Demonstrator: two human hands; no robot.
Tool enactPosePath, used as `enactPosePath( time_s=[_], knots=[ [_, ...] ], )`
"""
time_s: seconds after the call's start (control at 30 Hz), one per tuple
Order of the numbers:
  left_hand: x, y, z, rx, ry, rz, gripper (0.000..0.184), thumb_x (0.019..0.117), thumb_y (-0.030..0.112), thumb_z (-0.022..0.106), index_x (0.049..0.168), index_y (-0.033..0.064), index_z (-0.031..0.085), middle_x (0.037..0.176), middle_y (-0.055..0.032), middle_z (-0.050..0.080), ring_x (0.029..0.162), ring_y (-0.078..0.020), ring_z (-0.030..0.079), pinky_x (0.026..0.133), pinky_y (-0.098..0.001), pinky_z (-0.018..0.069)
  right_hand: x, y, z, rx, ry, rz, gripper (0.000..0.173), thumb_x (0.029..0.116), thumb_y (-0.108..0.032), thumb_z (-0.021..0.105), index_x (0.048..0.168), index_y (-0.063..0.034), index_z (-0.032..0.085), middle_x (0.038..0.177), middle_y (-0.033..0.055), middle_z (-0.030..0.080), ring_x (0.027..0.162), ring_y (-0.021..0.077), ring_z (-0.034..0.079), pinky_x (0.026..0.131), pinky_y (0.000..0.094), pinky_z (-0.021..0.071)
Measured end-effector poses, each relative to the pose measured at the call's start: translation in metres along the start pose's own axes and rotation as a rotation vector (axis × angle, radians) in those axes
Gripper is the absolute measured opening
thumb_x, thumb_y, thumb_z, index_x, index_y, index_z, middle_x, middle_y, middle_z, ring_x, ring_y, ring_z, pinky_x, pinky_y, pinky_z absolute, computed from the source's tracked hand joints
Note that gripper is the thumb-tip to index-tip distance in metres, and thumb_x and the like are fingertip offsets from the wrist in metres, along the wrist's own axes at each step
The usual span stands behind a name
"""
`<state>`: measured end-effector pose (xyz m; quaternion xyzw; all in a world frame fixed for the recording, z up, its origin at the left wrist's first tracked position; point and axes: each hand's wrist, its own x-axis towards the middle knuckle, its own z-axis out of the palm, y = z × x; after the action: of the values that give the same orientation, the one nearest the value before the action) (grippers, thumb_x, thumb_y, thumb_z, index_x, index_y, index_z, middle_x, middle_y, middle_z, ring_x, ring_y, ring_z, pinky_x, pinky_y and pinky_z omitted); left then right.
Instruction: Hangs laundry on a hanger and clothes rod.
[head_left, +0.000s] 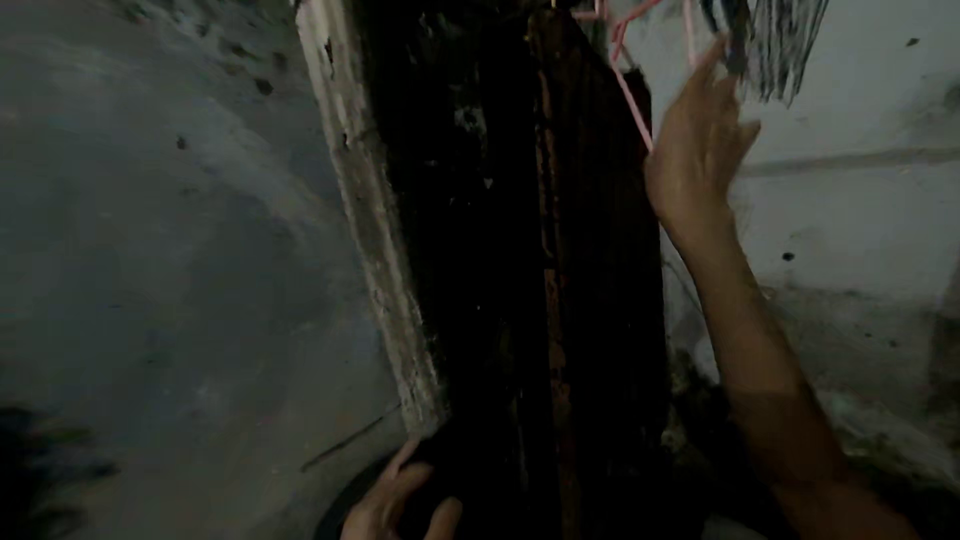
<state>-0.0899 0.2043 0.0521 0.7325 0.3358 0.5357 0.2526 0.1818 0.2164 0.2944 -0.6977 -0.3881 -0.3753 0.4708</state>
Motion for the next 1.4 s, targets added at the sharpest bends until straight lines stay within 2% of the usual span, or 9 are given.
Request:
enactPosePath(
  time_s=[0.1, 0.3, 0.4, 0.53, 0.77, 1.0, 1.13, 1.33, 1.4],
  knots=[
    [0.013, -0.004, -0.001, 0.162, 0.008, 0.084, 0.013, 0.0854, 0.001, 0.056, 0.087, -0.0078, 0.065, 0.099, -0.0103, 0.066, 0.089, 0.0023, 0.059, 0.076, -0.0153, 0.0489, -0.073, 0.049, 0.021, 0.399, -0.342, 0.254, 0.088, 0.0973, -0.006, 0.063, 0.163, -0.0074, 0.005, 0.116, 0.0234, 0.064, 0.091, 0.0322, 0.07, 0.075, 0.0486, 0.0593],
    [0.021, 0.013, -0.019, 0.288, -0.113, -0.128, 0.013, 0.0944, -0.008, 0.053, 0.09, -0.0046, 0.065, 0.087, -0.0073, 0.061, 0.073, -0.0052, 0.054, 0.066, -0.0241, 0.0464, -0.17, 0.121, 0.077, 0.698, -0.429, 0.347, 0.048, 0.0986, -0.002, 0.052, 0.146, -0.0017, 0.047, 0.133, 0.0133, 0.057, 0.091, 0.0116, 0.057, 0.073, 0.0277, 0.0485],
    [0.03, 0.016, -0.022, 0.274, -0.146, -0.219, 0.014, 0.0958, -0.003, 0.053, 0.098, -0.0037, 0.066, 0.084, -0.0075, 0.06, 0.072, -0.0074, 0.054, 0.068, -0.0275, 0.0474, -0.213, 0.124, 0.043, 0.961, -0.324, 0.404, 0.023, 0.1062, -0.022, 0.052, 0.125, -0.0095, 0.057, 0.084, -0.0079, 0.054, 0.057, -0.0024, 0.043, 0.051, 0.0151, 0.0384],
    [0.042, 0.024, -0.015, 0.312, -0.198, -0.251, 0.013, 0.0935, 0.0, 0.054, 0.1, -0.0022, 0.066, 0.09, -0.0101, 0.062, 0.078, -0.0133, 0.057, 0.071, -0.0346, 0.049, -0.249, 0.089, -0.015, 1.73, -0.232, 0.601, 0.046, 0.112, -0.033, 0.008, 0.097, -0.018, 0.05, 0.054, -0.0109, 0.045, 0.039, -0.001, 0.037, 0.039, 0.0133, 0.0346],
    [0.056, 0.054, -0.015, 0.316, -0.184, -0.244, 0.008, 0.0935, 0.001, 0.053, 0.087, 0.0038, 0.057, 0.08, -0.0006, 0.052, 0.069, -0.0059, 0.051, 0.065, -0.0264, 0.0461, -0.299, 0.007, -0.021, 2.198, 0.149, 0.628, 0.052, 0.1112, -0.038, 0.01, 0.086, -0.0118, 0.048, 0.053, -0.0039, 0.045, 0.039, 0.0065, 0.041, 0.039, 0.0201, 0.0389],
    [0.073, 0.037, -0.076, 0.286, 0.106, -0.231, 0.011, 0.0939, 0.001, 0.056, 0.103, 0.0012, 0.062, 0.088, -0.0012, 0.057, 0.075, -0.0039, 0.055, 0.07, -0.0229, 0.0492, -0.354, 0.013, 0.046, 1.963, -0.687, 0.41, 0.048, 0.11, -0.027, 0.022, 0.095, -0.0192, 0.067, 0.058, -0.0156, 0.057, 0.045, -0.0051, 0.045, 0.045, 0.0134, 0.0381],
    [0.065, 0.002, -0.125, 0.504, 0.101, -0.331, 0.022, 0.0971, 0.004, 0.05, 0.109, -0.0117, 0.061, 0.103, -0.0192, 0.061, 0.086, -0.0174, 0.058, 0.081, -0.0365, 0.0497, -0.302, 0.008, 0.05, 1.511, -1.274, 0.241, 0.042, 0.1117, -0.025, 0.027, 0.105, -0.0092, 0.066, 0.056, -0.0137, 0.045, 0.042, -0.004, 0.036, 0.04, 0.0131, 0.0334],
    [0.037, -0.038, -0.143, 0.662, -0.086, -0.423, 0.022, 0.0983, -0.002, 0.051, 0.109, -0.0096, 0.069, 0.113, -0.0292, 0.066, 0.104, -0.0365, 0.065, 0.094, -0.0544, 0.0489, -0.217, -0.073, -0.004, 0.679, -1.492, 0.254, 0.038, 0.1132, -0.027, 0.031, 0.108, -0.0122, 0.066, 0.063, -0.0015, 0.043, 0.049, 0.0071, 0.036, 0.054, 0.0186, 0.0398],
    [0.033, -0.039, -0.138, 0.655, -0.143, -0.49, 0.023, 0.1004, 0.0, 0.05, 0.115, -0.0079, 0.067, 0.116, -0.0277, 0.065, 0.103, -0.0342, 0.066, 0.094, -0.0512, 0.0523, -0.213, -0.072, 0.032, 0.95, -1.522, 0.007, 0.041, 0.1127, -0.029, 0.035, 0.101, -0.0086, 0.068, 0.054, -0.0084, 0.043, 0.039, -0.0014, 0.031, 0.039, 0.0153, 0.0281]
  ],
)
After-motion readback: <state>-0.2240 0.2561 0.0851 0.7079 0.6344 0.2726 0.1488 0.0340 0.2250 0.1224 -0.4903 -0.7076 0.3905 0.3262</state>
